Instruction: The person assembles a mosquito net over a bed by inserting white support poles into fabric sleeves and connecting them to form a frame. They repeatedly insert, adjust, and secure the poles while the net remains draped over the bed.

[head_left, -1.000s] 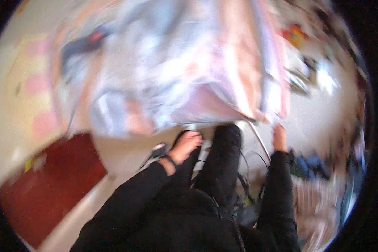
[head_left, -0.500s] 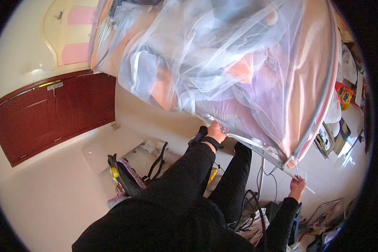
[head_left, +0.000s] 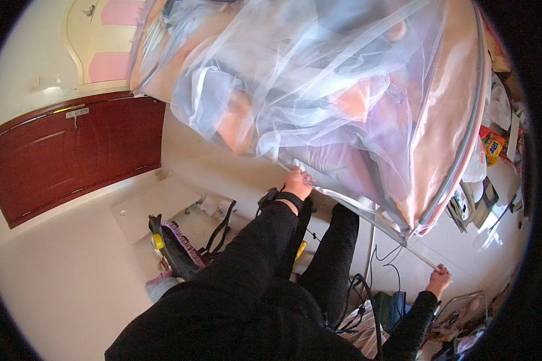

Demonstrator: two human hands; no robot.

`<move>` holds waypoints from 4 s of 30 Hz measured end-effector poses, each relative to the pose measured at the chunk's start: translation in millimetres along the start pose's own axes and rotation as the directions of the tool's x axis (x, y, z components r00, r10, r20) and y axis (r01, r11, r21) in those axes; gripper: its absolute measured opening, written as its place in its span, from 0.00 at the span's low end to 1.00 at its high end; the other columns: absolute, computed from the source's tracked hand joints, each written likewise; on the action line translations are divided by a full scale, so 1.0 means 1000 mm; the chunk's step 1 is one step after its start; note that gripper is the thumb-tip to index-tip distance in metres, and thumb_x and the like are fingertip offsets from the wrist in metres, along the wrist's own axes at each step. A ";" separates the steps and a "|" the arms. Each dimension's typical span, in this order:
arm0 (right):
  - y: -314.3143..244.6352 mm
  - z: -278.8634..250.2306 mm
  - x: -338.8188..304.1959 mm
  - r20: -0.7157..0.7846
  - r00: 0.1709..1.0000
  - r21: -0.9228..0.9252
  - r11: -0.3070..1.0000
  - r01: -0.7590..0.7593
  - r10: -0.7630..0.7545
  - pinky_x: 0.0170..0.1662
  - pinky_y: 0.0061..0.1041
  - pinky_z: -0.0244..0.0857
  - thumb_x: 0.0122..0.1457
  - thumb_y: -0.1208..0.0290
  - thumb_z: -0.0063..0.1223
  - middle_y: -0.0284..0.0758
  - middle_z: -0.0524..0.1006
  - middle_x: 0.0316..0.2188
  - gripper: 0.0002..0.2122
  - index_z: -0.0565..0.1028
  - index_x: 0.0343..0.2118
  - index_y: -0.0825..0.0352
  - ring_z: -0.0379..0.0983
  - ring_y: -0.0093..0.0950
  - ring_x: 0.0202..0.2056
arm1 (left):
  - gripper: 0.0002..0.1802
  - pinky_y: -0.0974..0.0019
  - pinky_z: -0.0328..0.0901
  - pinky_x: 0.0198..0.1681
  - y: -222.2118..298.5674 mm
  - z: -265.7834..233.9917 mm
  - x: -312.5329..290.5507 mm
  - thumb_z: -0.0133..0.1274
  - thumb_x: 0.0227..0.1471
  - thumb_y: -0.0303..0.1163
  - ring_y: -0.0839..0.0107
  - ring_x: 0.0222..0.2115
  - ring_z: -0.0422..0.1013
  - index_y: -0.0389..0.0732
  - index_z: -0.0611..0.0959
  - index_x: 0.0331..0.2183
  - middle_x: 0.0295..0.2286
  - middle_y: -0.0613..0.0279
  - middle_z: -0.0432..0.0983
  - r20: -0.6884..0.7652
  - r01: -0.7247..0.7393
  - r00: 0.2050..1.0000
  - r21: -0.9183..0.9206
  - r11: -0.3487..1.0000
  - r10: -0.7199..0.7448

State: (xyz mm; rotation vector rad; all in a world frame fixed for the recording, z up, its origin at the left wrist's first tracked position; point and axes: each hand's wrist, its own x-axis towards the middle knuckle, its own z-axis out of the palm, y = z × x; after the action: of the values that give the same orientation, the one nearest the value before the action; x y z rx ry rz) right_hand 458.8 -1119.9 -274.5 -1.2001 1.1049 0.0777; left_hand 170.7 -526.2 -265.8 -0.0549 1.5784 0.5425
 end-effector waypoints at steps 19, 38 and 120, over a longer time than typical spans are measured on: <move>0.073 0.076 -0.089 -0.066 0.964 -0.115 0.958 -0.264 0.257 0.24 0.25 0.64 0.53 0.76 0.27 0.33 0.65 0.16 0.07 0.58 0.21 0.60 0.64 0.27 0.18 | 0.13 0.63 0.57 0.24 0.009 -0.003 -0.008 0.39 0.61 0.45 0.72 0.17 0.53 0.48 0.65 0.30 0.18 0.69 0.53 0.155 -0.088 0.981 -0.186 0.979 0.118; 0.027 0.126 -0.184 0.216 0.966 -0.742 0.667 0.068 0.142 0.44 0.31 0.62 0.62 0.57 0.34 0.35 0.68 0.50 0.21 0.60 0.55 0.61 0.68 0.29 0.46 | 0.16 0.64 0.67 0.45 0.104 -0.144 -0.066 0.49 0.57 0.40 0.67 0.39 0.72 0.40 0.72 0.42 0.36 0.62 0.72 0.507 0.095 0.812 0.375 0.922 -0.289; 0.971 0.713 -1.267 0.715 0.048 0.155 -0.225 0.962 0.697 0.37 0.44 0.61 0.56 0.65 0.50 0.53 0.71 0.31 0.13 0.66 0.36 0.70 0.67 0.53 0.37 | 0.21 0.68 0.71 0.34 1.269 -0.188 0.216 0.39 0.61 0.48 0.70 0.30 0.74 0.42 0.69 0.47 0.34 0.61 0.72 0.543 -0.377 0.735 -0.172 0.910 0.407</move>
State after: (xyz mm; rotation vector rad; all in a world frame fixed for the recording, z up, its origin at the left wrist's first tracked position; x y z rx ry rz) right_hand -293.7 448.2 -93.4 -2.2177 -1.5938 1.2957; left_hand -478.9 587.3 -88.4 0.3876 0.9755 0.8428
